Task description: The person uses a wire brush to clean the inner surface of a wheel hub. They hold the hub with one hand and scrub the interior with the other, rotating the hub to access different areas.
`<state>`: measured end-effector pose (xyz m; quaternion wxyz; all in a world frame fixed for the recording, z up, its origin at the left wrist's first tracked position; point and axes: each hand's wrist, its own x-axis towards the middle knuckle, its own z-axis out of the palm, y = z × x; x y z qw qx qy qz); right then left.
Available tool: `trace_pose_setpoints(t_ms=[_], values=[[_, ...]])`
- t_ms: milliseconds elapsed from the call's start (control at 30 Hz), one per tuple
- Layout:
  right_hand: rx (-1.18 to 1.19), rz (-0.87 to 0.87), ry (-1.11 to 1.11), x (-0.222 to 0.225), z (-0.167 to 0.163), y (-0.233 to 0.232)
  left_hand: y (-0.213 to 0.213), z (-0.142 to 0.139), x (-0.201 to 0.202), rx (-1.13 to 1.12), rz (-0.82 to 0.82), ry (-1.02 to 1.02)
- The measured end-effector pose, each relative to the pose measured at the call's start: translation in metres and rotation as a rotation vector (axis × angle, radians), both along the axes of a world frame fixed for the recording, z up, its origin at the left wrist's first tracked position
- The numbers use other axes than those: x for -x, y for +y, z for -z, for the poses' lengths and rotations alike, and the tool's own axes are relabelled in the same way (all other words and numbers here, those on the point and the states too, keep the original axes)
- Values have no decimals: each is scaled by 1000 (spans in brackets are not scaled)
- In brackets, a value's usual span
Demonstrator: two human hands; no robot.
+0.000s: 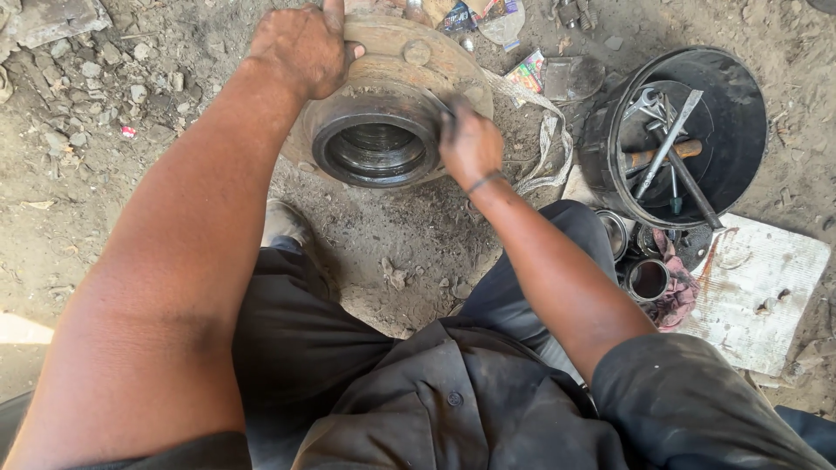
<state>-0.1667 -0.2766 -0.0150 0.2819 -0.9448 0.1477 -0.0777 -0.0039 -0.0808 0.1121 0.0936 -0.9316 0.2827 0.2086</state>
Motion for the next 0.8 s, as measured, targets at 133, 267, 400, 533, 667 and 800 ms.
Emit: trace_pose_setpoints(t_ms=[133,267,400,533,667,800], values=[[25,74,163,14,-8,-8,0,3,0,34,-45,75],[48,-100,-123,-12,-16,20,0,8,-4,53,-35,58],[180,-206,-2,-43,-29,37,1,16,-10,112,-61,74],[223,-181,50,-23,-49,9,-2,24,-11,141,-18,46],[211,-176,45,-9,-58,7,-5,24,-11,122,-27,56],[212,-241,42,-31,-54,38,-6,20,-9,118,-35,43]])
